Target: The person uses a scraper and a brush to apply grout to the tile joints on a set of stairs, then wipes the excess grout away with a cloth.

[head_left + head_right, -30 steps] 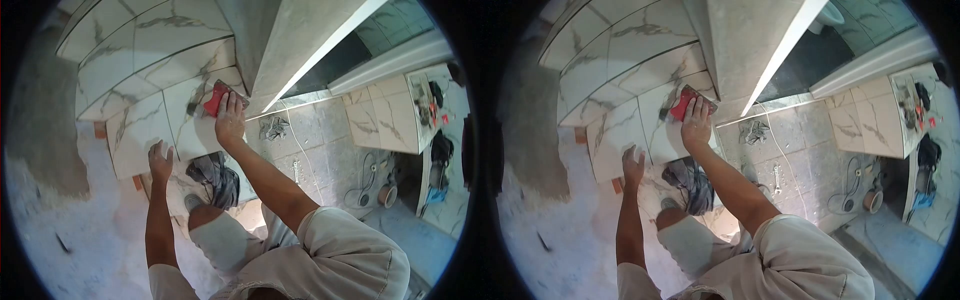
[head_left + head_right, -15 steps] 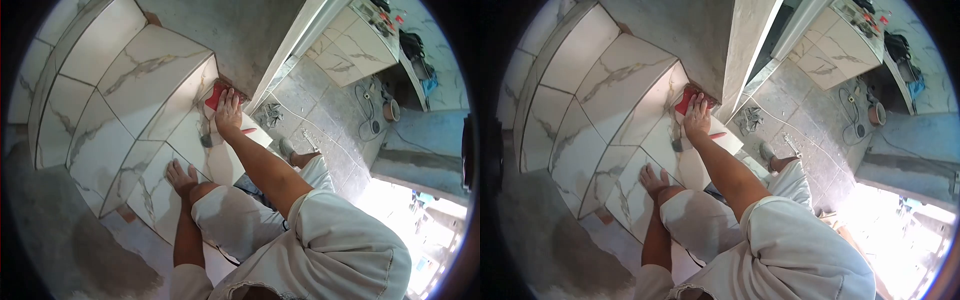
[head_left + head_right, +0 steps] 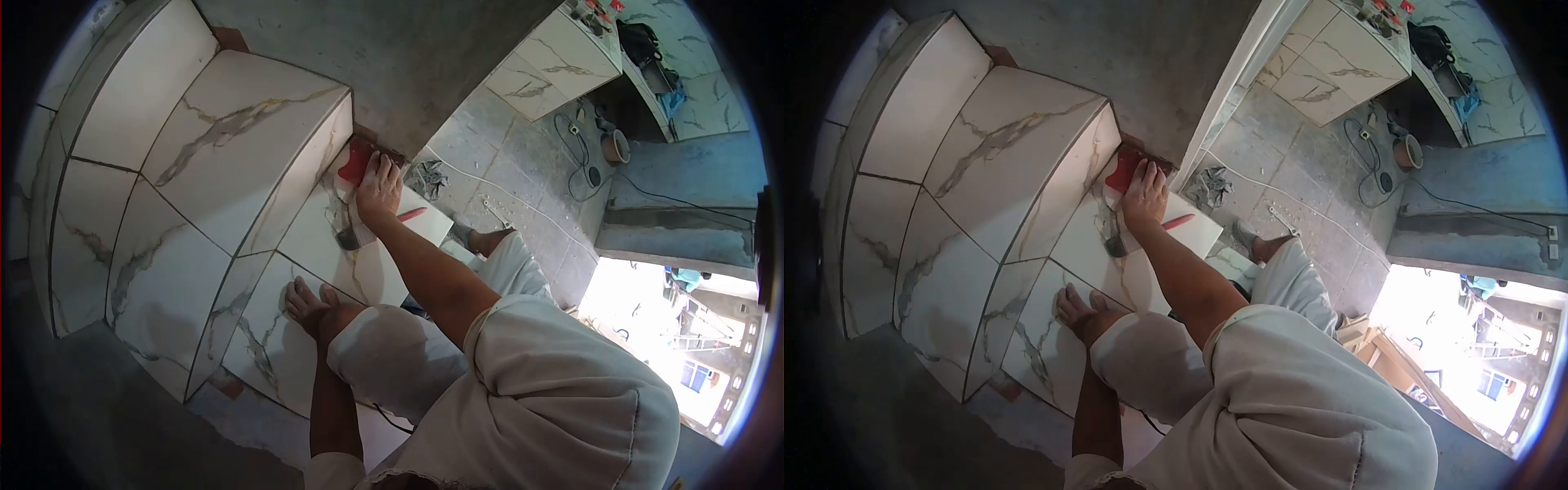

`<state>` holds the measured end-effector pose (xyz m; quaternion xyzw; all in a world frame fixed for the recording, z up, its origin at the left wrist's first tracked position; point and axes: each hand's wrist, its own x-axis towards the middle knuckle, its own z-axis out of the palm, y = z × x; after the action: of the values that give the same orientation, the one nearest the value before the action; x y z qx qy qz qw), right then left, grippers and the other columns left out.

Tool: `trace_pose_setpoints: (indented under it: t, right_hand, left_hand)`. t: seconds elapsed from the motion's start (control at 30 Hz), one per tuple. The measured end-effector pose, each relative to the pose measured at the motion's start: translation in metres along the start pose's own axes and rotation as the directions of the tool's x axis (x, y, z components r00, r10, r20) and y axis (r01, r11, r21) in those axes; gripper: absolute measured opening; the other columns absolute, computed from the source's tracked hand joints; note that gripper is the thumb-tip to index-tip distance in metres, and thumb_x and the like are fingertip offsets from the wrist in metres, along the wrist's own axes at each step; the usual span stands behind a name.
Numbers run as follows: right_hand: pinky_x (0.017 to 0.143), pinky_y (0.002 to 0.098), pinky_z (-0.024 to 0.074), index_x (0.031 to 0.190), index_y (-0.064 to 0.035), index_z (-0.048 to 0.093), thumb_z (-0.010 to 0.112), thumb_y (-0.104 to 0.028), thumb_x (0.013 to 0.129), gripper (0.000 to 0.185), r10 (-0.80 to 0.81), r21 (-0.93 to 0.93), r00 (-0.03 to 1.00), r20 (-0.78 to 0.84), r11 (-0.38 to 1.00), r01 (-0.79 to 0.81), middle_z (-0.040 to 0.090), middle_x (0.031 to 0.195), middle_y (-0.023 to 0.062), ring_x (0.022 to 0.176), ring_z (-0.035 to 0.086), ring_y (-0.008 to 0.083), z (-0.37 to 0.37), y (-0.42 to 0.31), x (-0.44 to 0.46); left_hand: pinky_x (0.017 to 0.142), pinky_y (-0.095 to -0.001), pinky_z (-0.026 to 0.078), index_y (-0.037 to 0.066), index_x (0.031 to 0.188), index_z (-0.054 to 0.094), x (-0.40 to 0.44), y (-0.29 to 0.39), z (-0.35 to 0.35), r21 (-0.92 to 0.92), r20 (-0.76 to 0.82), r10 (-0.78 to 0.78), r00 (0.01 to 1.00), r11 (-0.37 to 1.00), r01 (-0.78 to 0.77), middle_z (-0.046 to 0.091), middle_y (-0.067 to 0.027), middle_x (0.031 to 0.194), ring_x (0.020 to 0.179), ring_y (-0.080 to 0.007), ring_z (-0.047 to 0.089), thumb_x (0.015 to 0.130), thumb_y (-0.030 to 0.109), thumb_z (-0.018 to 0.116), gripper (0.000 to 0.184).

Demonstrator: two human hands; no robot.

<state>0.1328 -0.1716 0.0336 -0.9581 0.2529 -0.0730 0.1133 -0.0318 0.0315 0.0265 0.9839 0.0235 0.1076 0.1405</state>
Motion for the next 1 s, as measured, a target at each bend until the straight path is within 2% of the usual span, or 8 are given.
trace_pose_setpoints:
  t: [0.3, 0.37, 0.5, 0.57, 0.7, 0.73, 0.87, 1.0]
  right_hand:
    - [0.094, 0.0382, 0.0430, 0.138, 0.0012, 0.040, 0.050, -0.015, 0.085, 0.056, 0.010, 0.026, 0.993, 0.114, 1.000, -0.013, 0.048, 0.126, 0.0134, 0.113, 0.047, 0.0302, -0.027, -0.004, 0.005]
    - [0.091, 0.0380, 0.0454, 0.135, 0.0028, 0.043, 0.052, -0.015, 0.084, 0.055, -0.048, -0.063, 0.982, 0.180, 0.996, 0.060, 0.049, 0.122, 0.0144, 0.109, 0.049, 0.0305, -0.040, -0.006, -0.005]
    - [0.091, 0.0391, 0.0457, 0.132, 0.0036, 0.046, 0.051, -0.016, 0.085, 0.051, -0.222, 0.055, 0.973, 0.062, 0.974, 0.218, 0.049, 0.122, 0.0162, 0.111, 0.049, 0.0308, -0.067, 0.008, -0.027]
    - [0.093, 0.0395, 0.0447, 0.131, 0.0040, 0.048, 0.051, -0.016, 0.086, 0.049, -0.254, -0.032, 0.966, -0.054, 0.967, 0.253, 0.049, 0.125, 0.0180, 0.115, 0.048, 0.0318, -0.061, 0.027, -0.027]
    - [0.099, 0.0407, 0.0413, 0.134, 0.0022, 0.046, 0.048, -0.017, 0.087, 0.051, -0.322, -0.080, 0.945, -0.063, 0.945, 0.317, 0.046, 0.134, 0.0190, 0.123, 0.045, 0.0345, -0.040, 0.050, -0.010]
    - [0.103, 0.0416, 0.0381, 0.139, 0.0013, 0.041, 0.045, -0.017, 0.088, 0.054, -0.295, -0.039, 0.955, 0.036, 0.954, 0.296, 0.043, 0.139, 0.0196, 0.128, 0.041, 0.0357, -0.038, 0.046, -0.009]
    - [0.109, 0.0426, 0.0325, 0.146, -0.0041, 0.030, 0.045, -0.015, 0.089, 0.060, -0.140, 0.008, 0.990, 0.021, 0.990, 0.140, 0.035, 0.146, 0.0175, 0.132, 0.037, 0.0340, -0.022, 0.020, -0.006]
    - [0.107, 0.0409, 0.0351, 0.144, -0.0007, 0.034, 0.043, -0.017, 0.089, 0.058, -0.129, 0.030, 0.989, -0.078, 0.991, 0.132, 0.038, 0.145, 0.0200, 0.129, 0.040, 0.0353, -0.002, 0.009, 0.002]
  left_hand:
    - [0.103, -0.0497, 0.033, 0.003, 0.132, 0.044, -0.001, -0.004, 0.006, 0.050, 0.012, -0.014, 1.000, 0.999, 0.013, 0.043, -0.0179, 0.134, 0.126, -0.0362, 0.040, 0.082, 0.034, 0.060, 0.060]
    - [0.103, -0.0498, 0.033, 0.003, 0.132, 0.044, -0.002, -0.004, 0.005, 0.050, 0.036, -0.023, 0.999, 0.998, 0.021, 0.043, -0.0179, 0.134, 0.126, -0.0361, 0.040, 0.082, 0.035, 0.060, 0.061]
    - [0.103, -0.0500, 0.032, 0.004, 0.133, 0.042, -0.002, -0.003, 0.004, 0.046, 0.037, -0.027, 0.999, 0.999, 0.026, 0.042, -0.0176, 0.135, 0.127, -0.0358, 0.039, 0.084, 0.037, 0.060, 0.062]
    - [0.103, -0.0501, 0.032, 0.004, 0.133, 0.043, -0.002, -0.005, 0.006, 0.049, 0.042, -0.022, 0.999, 0.999, 0.020, 0.042, -0.0174, 0.135, 0.127, -0.0357, 0.039, 0.084, 0.037, 0.060, 0.062]
    - [0.103, -0.0504, 0.032, 0.005, 0.134, 0.043, -0.003, -0.006, 0.008, 0.053, 0.047, -0.018, 0.999, 0.998, 0.016, 0.041, -0.0173, 0.136, 0.129, -0.0358, 0.037, 0.084, 0.038, 0.059, 0.062]
    - [0.103, -0.0504, 0.032, 0.005, 0.134, 0.043, -0.003, -0.004, 0.007, 0.054, 0.046, -0.016, 0.999, 0.998, 0.013, 0.041, -0.0173, 0.136, 0.129, -0.0358, 0.037, 0.084, 0.038, 0.059, 0.062]
    - [0.105, -0.0521, 0.030, 0.004, 0.131, 0.047, -0.002, 0.002, 0.000, 0.020, 0.019, -0.019, 1.000, 1.000, 0.019, 0.044, -0.0169, 0.132, 0.127, -0.0355, 0.039, 0.086, 0.037, 0.060, 0.058]
    - [0.104, -0.0521, 0.031, 0.004, 0.131, 0.047, -0.002, -0.001, 0.004, 0.032, 0.010, -0.018, 1.000, 0.999, 0.018, 0.044, -0.0174, 0.132, 0.127, -0.0359, 0.039, 0.086, 0.036, 0.059, 0.056]
